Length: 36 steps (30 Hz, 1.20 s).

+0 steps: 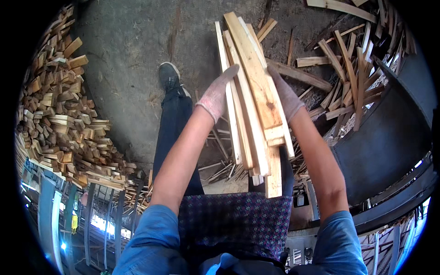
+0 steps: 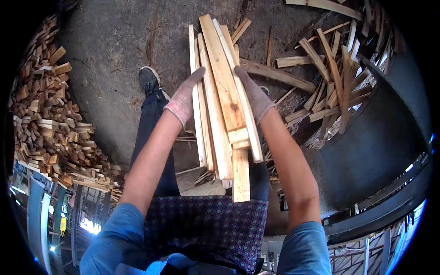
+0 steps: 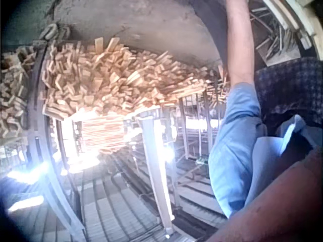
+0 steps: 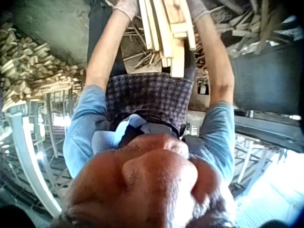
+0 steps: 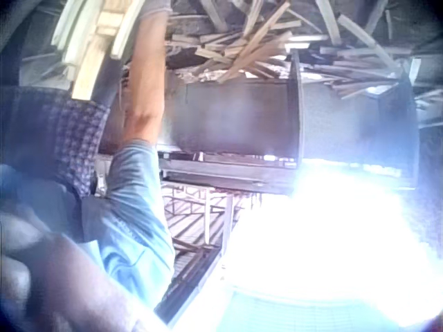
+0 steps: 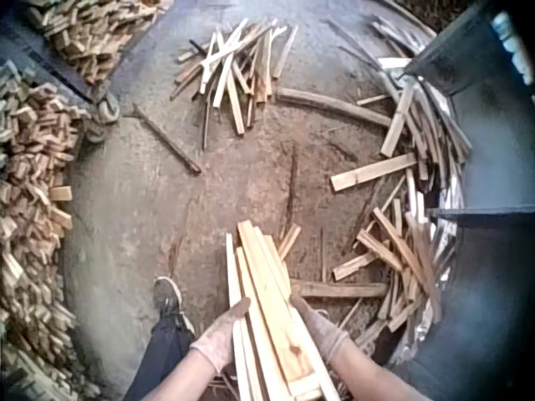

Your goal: The person gathers scattered wooden planks and sticks from the floor of a workshop using both hands. They stack the collected wood into neat piles and occasionally use a long stick to push debris under a large industrial machine. The person wears gloves and a patterned apron while working.

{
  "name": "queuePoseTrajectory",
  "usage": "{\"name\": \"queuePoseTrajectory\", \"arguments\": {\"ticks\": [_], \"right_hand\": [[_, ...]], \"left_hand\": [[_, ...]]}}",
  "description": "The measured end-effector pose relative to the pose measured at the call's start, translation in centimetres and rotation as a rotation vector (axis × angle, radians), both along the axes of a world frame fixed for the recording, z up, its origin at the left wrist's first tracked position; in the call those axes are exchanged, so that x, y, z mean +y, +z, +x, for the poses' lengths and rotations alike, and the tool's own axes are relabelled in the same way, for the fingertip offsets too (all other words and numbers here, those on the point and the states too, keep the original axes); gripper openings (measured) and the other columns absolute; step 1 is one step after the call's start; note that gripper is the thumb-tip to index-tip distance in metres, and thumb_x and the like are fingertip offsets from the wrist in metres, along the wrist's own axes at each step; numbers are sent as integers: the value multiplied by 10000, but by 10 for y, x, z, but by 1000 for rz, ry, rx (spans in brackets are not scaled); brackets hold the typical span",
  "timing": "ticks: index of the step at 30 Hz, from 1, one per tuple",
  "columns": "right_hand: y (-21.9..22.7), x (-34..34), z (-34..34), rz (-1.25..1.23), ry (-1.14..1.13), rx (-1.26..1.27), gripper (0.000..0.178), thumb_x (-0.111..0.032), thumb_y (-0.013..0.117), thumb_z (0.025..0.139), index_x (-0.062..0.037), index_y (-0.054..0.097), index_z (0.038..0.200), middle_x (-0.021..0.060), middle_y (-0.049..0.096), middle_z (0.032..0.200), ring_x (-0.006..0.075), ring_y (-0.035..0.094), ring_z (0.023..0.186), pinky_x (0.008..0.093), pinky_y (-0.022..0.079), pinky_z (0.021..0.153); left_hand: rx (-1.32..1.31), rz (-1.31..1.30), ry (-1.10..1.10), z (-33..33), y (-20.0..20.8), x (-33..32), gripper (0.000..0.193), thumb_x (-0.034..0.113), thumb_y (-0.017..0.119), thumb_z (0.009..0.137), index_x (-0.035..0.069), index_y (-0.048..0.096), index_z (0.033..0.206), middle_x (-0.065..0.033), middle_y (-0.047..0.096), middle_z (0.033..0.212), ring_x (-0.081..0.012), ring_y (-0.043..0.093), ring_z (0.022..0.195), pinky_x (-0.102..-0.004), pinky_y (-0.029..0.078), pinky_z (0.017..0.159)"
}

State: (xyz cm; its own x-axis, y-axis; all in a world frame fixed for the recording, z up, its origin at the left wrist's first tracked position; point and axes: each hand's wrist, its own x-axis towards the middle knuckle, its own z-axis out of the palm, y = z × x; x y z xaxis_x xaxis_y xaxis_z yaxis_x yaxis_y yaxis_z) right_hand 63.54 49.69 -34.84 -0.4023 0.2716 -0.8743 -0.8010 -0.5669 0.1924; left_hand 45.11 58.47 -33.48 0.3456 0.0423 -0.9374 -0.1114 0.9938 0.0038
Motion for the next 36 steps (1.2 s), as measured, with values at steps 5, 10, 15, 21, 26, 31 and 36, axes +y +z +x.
{"name": "queuePoseTrajectory", "arguments": {"ticks": [5,10,15,21,26,31,36], "right_hand": [[46,15,-10,-21,19,-89,664,-496,617,975,10,533,1396,179,660,1283,257,689,1081,364,574,931],[124,1,-11,-109,240,-200,576,-441,537,1026,38,575,1344,152,670,1230,187,670,1036,299,517,927],[207,2,-14,123,500,-489,621,-377,587,986,38,462,1432,147,609,1278,206,600,1122,311,476,972],[279,34,-36,525,679,-541,1180,-660,765,715,11,265,1547,175,520,1403,262,555,1253,371,473,1032],[310,49,-69,801,835,-575,1374,-804,802,579,35,278,1532,172,500,1434,267,511,1308,407,417,1089],[358,114,-153,1176,1163,-695,1418,-951,632,567,64,285,1494,205,554,1350,310,557,1229,397,456,1041],[388,170,-303,1360,1218,-458,1108,-533,851,688,56,283,1435,239,574,1276,317,607,1156,429,525,971]], "left_hand": [[-41,-35,64,-2,32,-2,808,504,750,850,-18,497,1412,-191,623,1313,-276,641,1152,-395,522,1000],[-115,-49,188,-18,108,-31,637,472,659,938,-23,568,1328,-140,674,1227,-211,656,1108,-357,519,1006],[-54,165,155,-40,160,-72,612,497,731,875,-2,625,1213,-78,687,1114,-150,650,991,-318,551,876],[43,594,252,-63,239,-75,783,487,758,823,-4,516,1382,-102,620,1216,-187,543,1127,-361,449,1009],[206,802,409,-95,289,-92,780,247,657,809,1,373,1492,-117,562,1314,-198,515,1207,-357,431,1054],[337,758,548,-161,336,-87,583,169,682,813,-11,510,1340,-98,641,1135,-178,610,1004,-338,525,872],[274,656,932,-276,338,-96,797,391,814,802,-36,496,1396,-129,647,1237,-233,632,1116,-371,520,995]]}}
